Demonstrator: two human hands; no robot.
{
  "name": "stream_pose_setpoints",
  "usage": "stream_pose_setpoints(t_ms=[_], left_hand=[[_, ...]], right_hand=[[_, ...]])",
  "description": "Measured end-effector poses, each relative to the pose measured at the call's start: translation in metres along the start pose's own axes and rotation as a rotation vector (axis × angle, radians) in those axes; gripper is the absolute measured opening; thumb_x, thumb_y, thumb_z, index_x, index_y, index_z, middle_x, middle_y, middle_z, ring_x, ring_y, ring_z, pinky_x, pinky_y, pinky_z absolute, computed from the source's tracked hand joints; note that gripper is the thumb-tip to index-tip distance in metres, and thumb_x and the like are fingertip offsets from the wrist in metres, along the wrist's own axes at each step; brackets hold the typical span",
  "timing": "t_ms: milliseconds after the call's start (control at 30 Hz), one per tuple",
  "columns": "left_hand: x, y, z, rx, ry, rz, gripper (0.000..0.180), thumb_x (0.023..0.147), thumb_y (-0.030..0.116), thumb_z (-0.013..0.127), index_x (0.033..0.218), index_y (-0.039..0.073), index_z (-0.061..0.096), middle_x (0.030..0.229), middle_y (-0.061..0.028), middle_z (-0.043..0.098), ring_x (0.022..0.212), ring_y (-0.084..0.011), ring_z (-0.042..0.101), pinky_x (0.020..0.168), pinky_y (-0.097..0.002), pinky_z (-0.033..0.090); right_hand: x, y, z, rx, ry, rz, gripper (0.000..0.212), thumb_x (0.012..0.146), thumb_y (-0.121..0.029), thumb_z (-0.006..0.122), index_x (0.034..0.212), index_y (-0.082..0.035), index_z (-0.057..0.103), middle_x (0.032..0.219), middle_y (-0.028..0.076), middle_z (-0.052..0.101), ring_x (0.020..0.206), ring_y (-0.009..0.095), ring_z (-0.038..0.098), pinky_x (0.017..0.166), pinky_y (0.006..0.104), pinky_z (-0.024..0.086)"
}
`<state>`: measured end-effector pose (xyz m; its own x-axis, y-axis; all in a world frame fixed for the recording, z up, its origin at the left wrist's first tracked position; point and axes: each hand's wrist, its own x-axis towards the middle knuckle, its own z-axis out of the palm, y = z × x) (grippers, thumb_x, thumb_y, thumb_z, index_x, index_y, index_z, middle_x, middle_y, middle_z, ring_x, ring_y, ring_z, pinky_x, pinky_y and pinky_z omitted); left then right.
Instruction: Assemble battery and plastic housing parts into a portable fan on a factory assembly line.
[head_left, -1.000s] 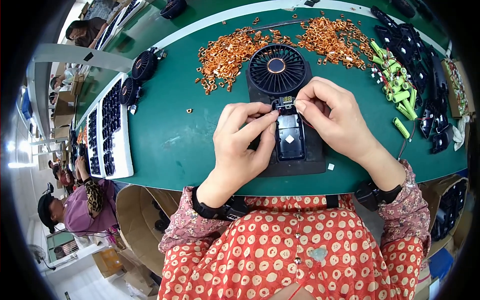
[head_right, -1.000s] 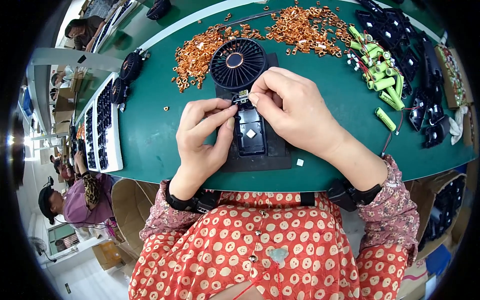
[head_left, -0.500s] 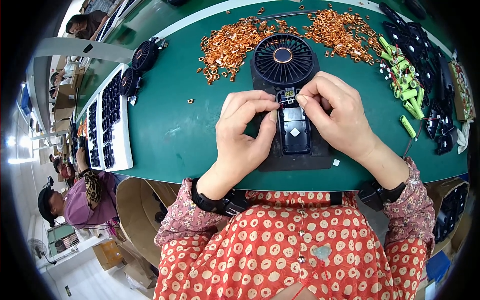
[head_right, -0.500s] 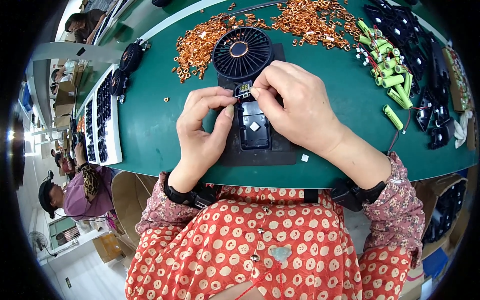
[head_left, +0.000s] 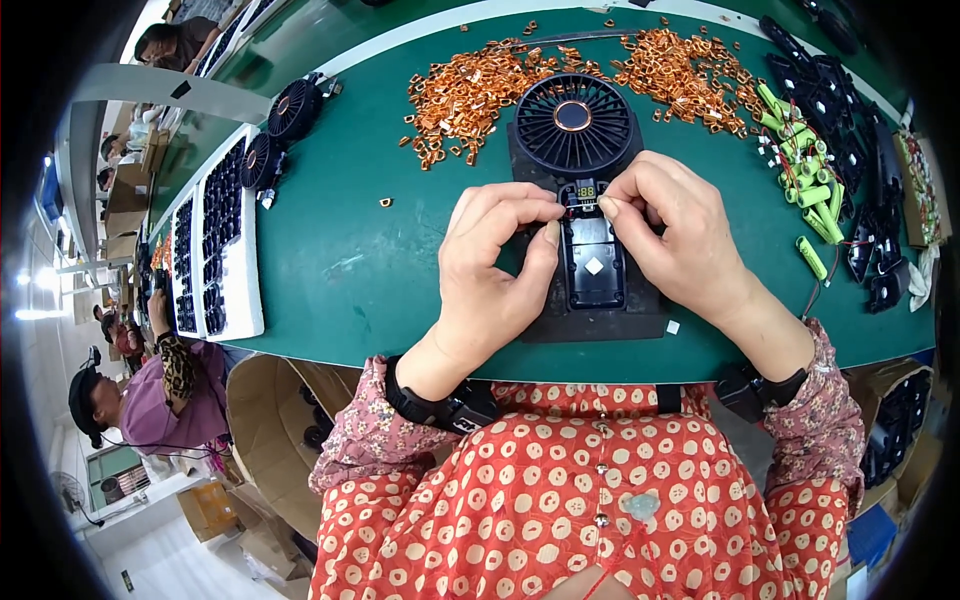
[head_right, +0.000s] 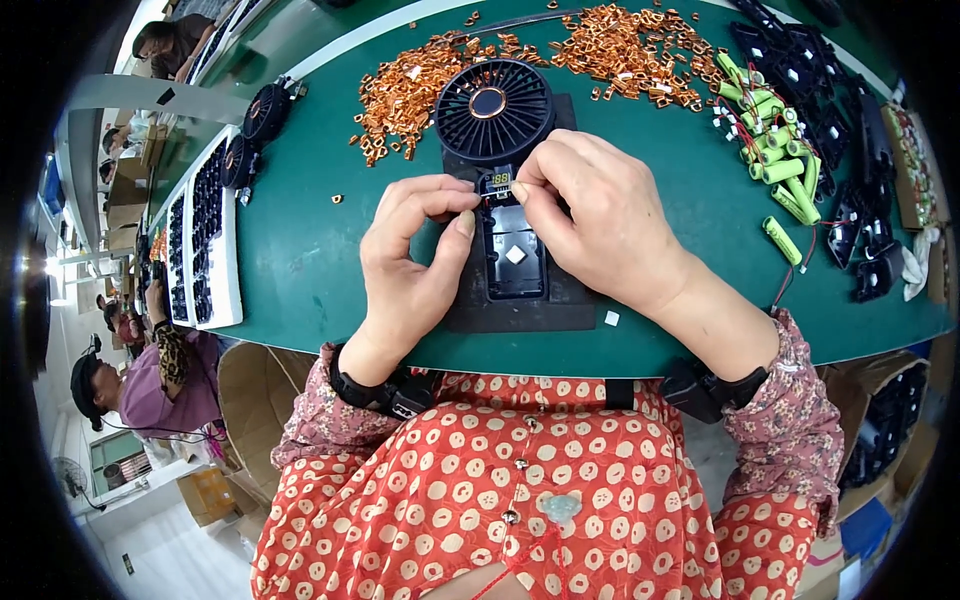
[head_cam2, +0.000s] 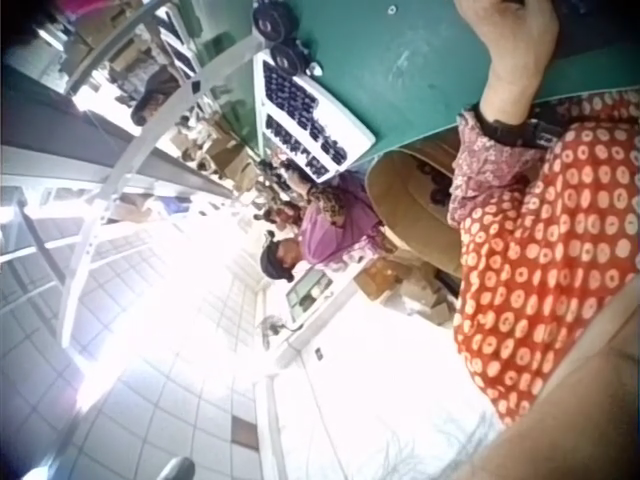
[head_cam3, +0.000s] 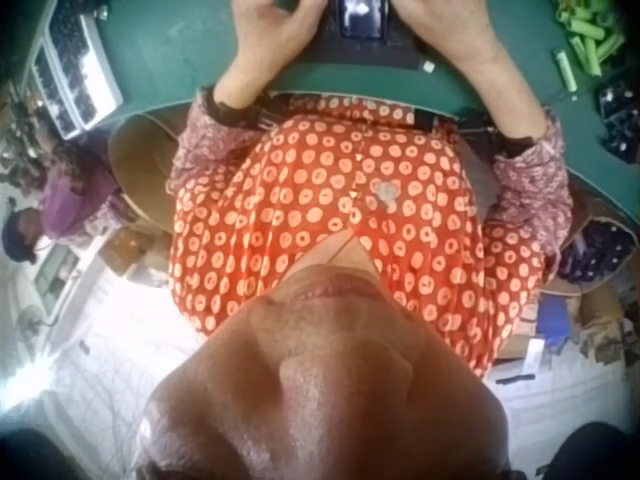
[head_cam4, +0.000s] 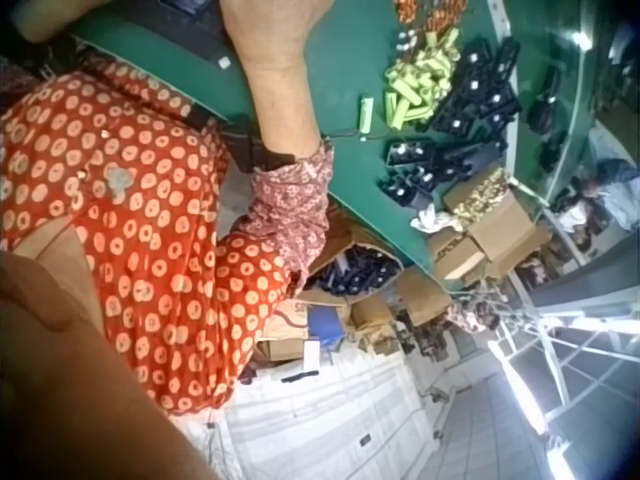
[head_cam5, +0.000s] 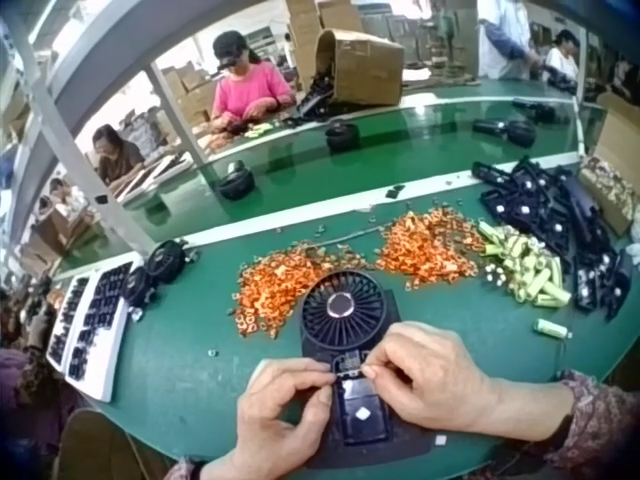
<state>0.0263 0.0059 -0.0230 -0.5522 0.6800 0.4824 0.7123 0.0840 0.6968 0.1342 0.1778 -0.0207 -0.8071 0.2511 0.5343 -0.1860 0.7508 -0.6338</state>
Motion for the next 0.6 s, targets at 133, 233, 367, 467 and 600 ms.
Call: stream_pose_setpoints(t_ms=[133,233,367,467,600], left_hand=[[0.001,0.002,-0.001,0.005,-0.007,0.019,0.022,0.076,-0.005,0.068,0.097,0.005,0.069,0.098,-0.0090,0.068,0.092,-0.0257,0.062,0.078,-0.0337,0.051],[0.002,0.005,-0.001,0.075,0.001,0.070,0.028,0.076,-0.005,0.067,0.101,0.006,0.068,0.099,-0.0091,0.068,0.090,-0.0271,0.062,0.076,-0.0340,0.052],[0.003,0.002,0.003,0.164,0.005,0.260,0.033,0.073,-0.005,0.067,0.105,0.007,0.068,0.096,-0.0076,0.067,0.086,-0.0271,0.062,0.072,-0.0342,0.052],[0.002,0.000,0.003,0.322,-0.006,0.401,0.039,0.069,-0.002,0.067,0.107,0.007,0.068,0.091,-0.0043,0.064,0.081,-0.0241,0.063,0.066,-0.0336,0.052],[0.001,0.003,0.003,0.385,-0.031,0.432,0.042,0.068,-0.003,0.067,0.109,0.007,0.069,0.091,-0.0039,0.064,0.080,-0.0235,0.062,0.066,-0.0327,0.052]], right_hand=[[0.001,-0.001,-0.004,-0.053,-0.039,-0.055,0.010,0.081,-0.002,0.066,0.082,-0.002,0.056,0.078,0.010,0.057,0.073,0.029,0.059,0.063,0.0397,0.048],[0.004,-0.001,-0.006,-0.063,-0.050,-0.102,0.010,0.082,-0.002,0.066,0.083,-0.002,0.056,0.080,0.010,0.057,0.077,0.030,0.059,0.065,0.0402,0.049],[0.004,-0.004,-0.006,-0.060,-0.031,-0.108,0.010,0.083,0.000,0.067,0.082,-0.001,0.057,0.077,0.011,0.055,0.073,0.030,0.057,0.063,0.0387,0.045],[0.003,-0.006,-0.009,-0.111,-0.092,-0.060,0.009,0.083,-0.004,0.066,0.083,-0.002,0.057,0.082,0.011,0.057,0.081,0.031,0.060,0.068,0.0408,0.049],[-0.002,-0.004,-0.018,-0.001,-0.135,0.041,0.006,0.086,-0.005,0.065,0.090,-0.001,0.061,0.085,0.012,0.059,0.083,0.032,0.060,0.071,0.0414,0.050]])
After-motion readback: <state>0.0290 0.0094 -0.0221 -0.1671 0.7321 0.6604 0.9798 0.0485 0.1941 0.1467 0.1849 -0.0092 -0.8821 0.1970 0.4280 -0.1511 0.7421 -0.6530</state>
